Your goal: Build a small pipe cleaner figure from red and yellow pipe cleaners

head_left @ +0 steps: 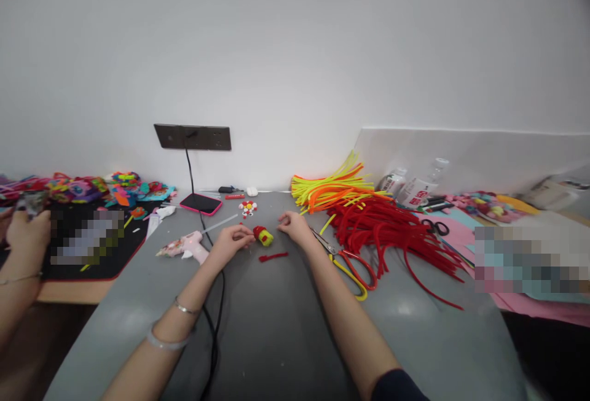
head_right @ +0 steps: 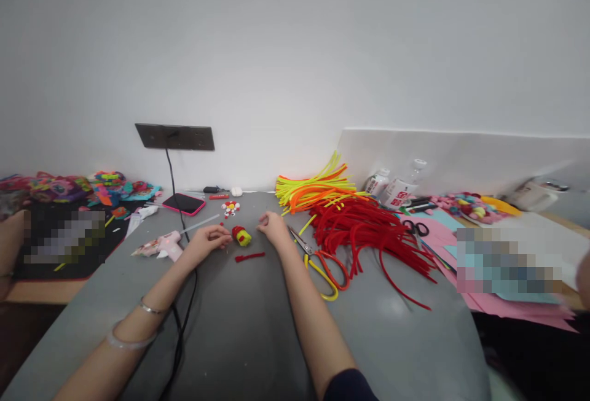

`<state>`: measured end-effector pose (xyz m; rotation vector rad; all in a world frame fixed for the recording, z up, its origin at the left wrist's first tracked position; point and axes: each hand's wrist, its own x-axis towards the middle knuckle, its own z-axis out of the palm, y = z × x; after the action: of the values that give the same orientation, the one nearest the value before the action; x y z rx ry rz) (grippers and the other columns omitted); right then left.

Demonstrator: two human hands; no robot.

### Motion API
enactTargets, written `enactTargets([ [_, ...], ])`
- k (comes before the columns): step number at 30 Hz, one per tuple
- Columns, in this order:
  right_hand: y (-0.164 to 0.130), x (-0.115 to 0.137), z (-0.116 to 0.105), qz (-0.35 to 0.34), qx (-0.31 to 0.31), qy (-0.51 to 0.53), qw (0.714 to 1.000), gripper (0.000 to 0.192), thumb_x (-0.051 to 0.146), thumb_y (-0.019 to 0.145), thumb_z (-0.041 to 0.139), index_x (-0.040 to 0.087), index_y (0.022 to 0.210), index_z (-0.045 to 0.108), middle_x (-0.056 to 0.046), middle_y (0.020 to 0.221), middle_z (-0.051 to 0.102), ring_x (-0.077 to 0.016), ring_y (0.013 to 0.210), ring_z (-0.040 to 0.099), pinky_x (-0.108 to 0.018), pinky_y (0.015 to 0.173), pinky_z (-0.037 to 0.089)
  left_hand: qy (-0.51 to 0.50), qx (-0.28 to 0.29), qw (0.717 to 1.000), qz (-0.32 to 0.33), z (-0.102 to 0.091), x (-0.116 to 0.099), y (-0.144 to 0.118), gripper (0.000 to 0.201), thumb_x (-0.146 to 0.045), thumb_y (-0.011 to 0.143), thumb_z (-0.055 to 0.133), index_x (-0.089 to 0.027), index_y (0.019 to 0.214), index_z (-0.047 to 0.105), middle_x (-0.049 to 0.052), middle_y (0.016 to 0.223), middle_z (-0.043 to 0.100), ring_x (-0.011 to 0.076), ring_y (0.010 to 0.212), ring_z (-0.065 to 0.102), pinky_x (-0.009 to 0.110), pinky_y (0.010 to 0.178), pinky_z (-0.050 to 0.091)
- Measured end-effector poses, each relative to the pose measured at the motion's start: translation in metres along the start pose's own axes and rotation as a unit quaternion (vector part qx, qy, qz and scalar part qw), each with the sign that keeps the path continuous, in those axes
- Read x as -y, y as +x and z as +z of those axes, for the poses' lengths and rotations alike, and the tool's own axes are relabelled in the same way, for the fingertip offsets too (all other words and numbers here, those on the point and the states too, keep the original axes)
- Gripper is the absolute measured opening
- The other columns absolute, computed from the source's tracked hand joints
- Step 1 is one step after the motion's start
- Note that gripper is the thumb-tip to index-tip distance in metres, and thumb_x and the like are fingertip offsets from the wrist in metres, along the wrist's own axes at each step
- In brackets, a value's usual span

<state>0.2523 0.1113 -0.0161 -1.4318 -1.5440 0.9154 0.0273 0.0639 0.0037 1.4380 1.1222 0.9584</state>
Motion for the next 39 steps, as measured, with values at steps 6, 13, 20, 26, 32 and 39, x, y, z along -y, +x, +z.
enactTargets([
  [6,-0.004,0.002,0.014,0.015,0.041,0.155,0.987,0.028,0.04,0.064,0.075,0.015,0.075,0.069,-0.001,0.061,0.068,-0.0127,0.054,0.059,-0.026,0.057,0.049,-0.017,0.006,0.999,-0.03,0.004,0.006,0.006,0.032,-0.04,0.058,0.078,-0.014,0.072,0.065,0.005,0.068,0.07,0.015,0.062,0.063,0.024,0.057,0.049],
  [13,-0.014,0.008,0.011,0.049,0.095,0.222,0.969,0.03,0.041,0.057,0.081,0.015,0.069,0.072,-0.002,0.064,0.07,-0.0123,0.058,0.062,-0.025,0.059,0.051,0.044,0.055,0.997,-0.041,0.008,-0.001,0.014,0.031,-0.042,0.064,0.072,-0.013,0.072,0.066,-0.001,0.058,0.057,0.01,0.049,0.05,0.02,0.044,0.042],
  [20,-0.02,0.014,0.011,0.109,0.066,0.303,0.944,0.03,0.037,0.054,0.084,0.016,0.07,0.071,-0.002,0.072,0.071,-0.0129,0.07,0.066,-0.024,0.068,0.053,0.007,-0.016,1.0,-0.012,0.019,0.002,0.022,0.035,-0.046,0.064,0.073,-0.015,0.076,0.062,0.001,0.069,0.06,0.0133,0.062,0.057,0.022,0.048,0.05],
  [26,-0.016,0.011,0.01,0.128,0.027,0.27,0.954,0.028,0.034,0.052,0.084,0.016,0.063,0.066,-0.001,0.061,0.066,-0.0137,0.061,0.064,-0.021,0.052,0.049,0.002,-0.019,0.994,-0.104,0.01,-0.002,0.025,0.034,-0.044,0.066,0.074,-0.016,0.076,0.058,0.004,0.069,0.064,0.0161,0.063,0.062,0.022,0.045,0.048],
  [32,-0.021,0.016,0.012,0.123,0.008,0.235,0.964,0.026,0.032,0.054,0.081,0.015,0.071,0.073,-0.002,0.068,0.069,-0.0124,0.061,0.06,-0.02,0.05,0.046,0.028,0.004,0.996,-0.088,0.006,-0.011,0.025,0.032,-0.043,0.069,0.072,-0.014,0.081,0.065,0.007,0.079,0.071,0.0191,0.074,0.067,0.02,0.048,0.046],
  [39,-0.03,0.02,0.023,0.085,0.016,0.241,0.967,0.026,0.038,0.055,0.08,0.016,0.068,0.073,-0.004,0.072,0.072,-0.0161,0.064,0.061,-0.027,0.06,0.048,-0.06,-0.015,0.997,-0.037,0.02,-0.007,0.026,0.036,-0.047,0.065,0.076,-0.014,0.076,0.066,0.009,0.089,0.072,0.0197,0.077,0.067,0.028,0.064,0.054],
])
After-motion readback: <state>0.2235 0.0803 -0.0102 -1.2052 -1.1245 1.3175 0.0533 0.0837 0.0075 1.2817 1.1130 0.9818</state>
